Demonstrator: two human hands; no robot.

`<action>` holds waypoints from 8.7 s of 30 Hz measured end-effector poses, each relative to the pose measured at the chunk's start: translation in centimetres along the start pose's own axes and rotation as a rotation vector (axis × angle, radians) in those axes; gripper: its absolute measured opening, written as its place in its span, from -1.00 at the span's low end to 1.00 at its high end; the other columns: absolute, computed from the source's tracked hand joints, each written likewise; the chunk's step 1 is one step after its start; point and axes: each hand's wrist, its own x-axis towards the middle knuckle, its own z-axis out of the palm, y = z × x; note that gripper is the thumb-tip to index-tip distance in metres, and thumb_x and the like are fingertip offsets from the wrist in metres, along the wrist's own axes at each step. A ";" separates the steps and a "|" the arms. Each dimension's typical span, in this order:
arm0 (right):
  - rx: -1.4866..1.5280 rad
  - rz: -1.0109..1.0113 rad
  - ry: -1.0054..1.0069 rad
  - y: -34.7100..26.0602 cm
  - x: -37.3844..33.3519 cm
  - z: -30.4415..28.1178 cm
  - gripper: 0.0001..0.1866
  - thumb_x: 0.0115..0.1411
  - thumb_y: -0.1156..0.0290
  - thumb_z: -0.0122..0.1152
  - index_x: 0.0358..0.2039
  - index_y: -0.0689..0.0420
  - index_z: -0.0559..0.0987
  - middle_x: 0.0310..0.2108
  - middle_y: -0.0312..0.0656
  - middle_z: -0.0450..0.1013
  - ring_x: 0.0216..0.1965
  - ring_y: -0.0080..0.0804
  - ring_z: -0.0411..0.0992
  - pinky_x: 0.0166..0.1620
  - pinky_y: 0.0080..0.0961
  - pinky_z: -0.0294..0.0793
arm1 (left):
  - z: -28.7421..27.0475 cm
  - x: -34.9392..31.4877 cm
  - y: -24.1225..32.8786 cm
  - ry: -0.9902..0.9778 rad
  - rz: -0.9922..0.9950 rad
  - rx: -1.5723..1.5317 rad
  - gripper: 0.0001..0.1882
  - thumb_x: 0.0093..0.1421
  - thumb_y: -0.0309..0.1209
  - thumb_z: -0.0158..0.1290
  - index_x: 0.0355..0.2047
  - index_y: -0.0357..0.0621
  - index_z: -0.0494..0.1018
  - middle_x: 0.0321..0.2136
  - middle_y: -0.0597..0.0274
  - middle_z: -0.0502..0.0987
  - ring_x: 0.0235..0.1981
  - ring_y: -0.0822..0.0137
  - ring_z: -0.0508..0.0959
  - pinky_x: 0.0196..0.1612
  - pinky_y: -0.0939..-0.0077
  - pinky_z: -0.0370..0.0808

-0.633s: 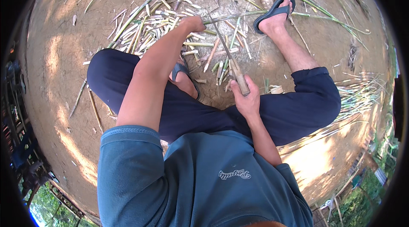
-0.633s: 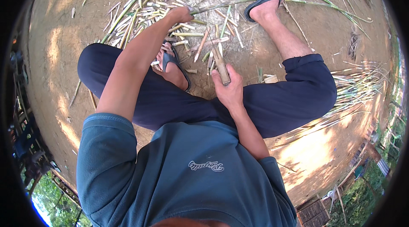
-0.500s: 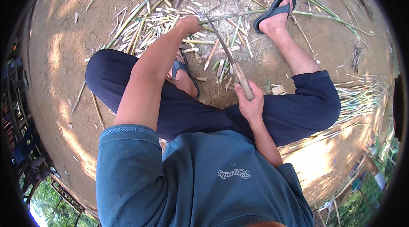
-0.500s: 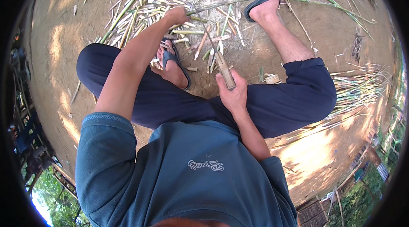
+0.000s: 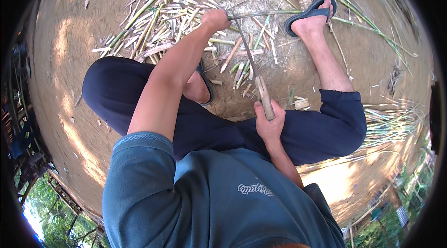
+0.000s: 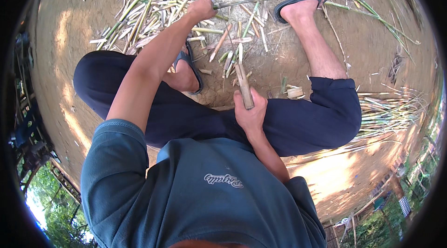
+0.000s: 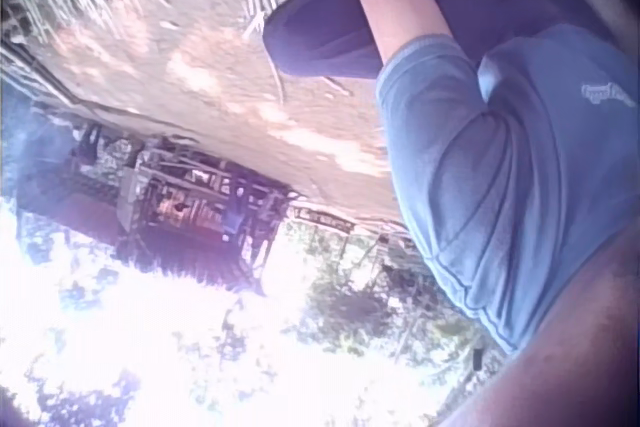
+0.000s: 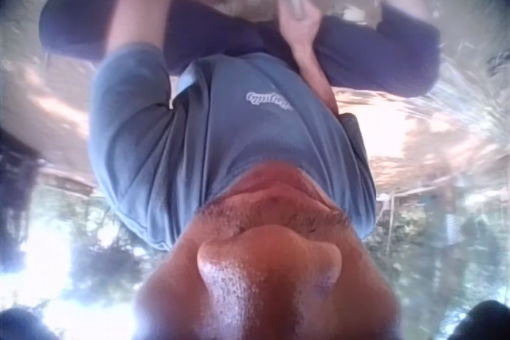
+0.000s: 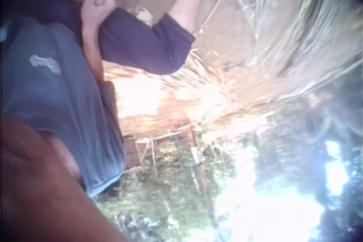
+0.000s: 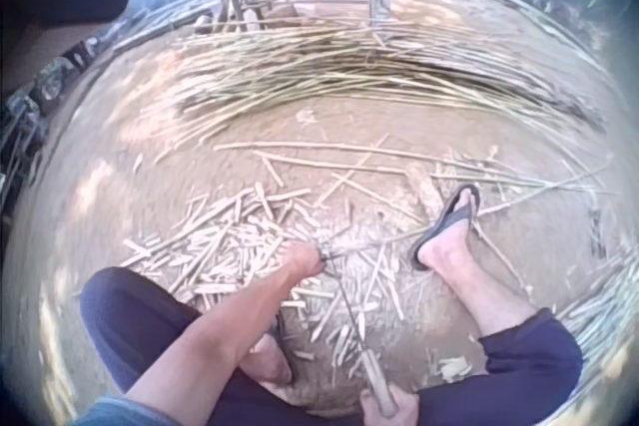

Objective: The person sits cross-legged on the ground and uses a large knife to chop long sugarcane stalks into smaller pieces. They repeatedly pick up stalks, position them on a wooden block, and strike them with the knife to create a pile of cut segments.

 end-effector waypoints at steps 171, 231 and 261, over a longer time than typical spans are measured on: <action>0.023 0.062 -0.009 2.7 0.1 3.0 -0.86 0.06 0.47 0.23 -0.53 0.26 0.50 -0.71 -0.35 0.28 -0.60 -0.70 0.21 -0.51 -0.55 0.25 | 7.5 5.4 -4.2 -0.066 0.289 -0.089 -0.63 0.22 -0.19 -0.09 -0.21 -0.16 0.59 -0.26 -0.22 0.56 -0.20 -0.12 0.57 -0.06 0.12 0.49; -0.085 -0.063 -0.088 4.8 4.2 3.4 -0.93 0.04 0.50 0.22 -0.52 0.22 0.57 -0.73 -0.18 0.37 -0.67 -0.56 0.40 -0.52 -0.50 0.41 | 3.6 1.2 -2.7 -0.144 -0.006 -0.159 -0.58 0.24 -0.14 -0.02 -0.15 -0.27 0.55 -0.20 -0.06 0.60 -0.20 0.12 0.62 -0.09 0.18 0.56; -0.018 -0.734 1.197 -5.8 -13.5 -19.1 -0.70 0.24 0.36 0.12 -0.53 0.26 0.33 -0.76 -0.34 0.14 -0.74 -0.62 0.06 -0.66 -0.60 0.02 | -1.9 2.2 8.3 -0.166 0.465 -0.143 -0.46 0.09 -0.03 0.13 -0.31 -0.42 0.55 -0.52 -0.19 0.59 -0.59 0.05 0.62 -0.32 0.18 0.57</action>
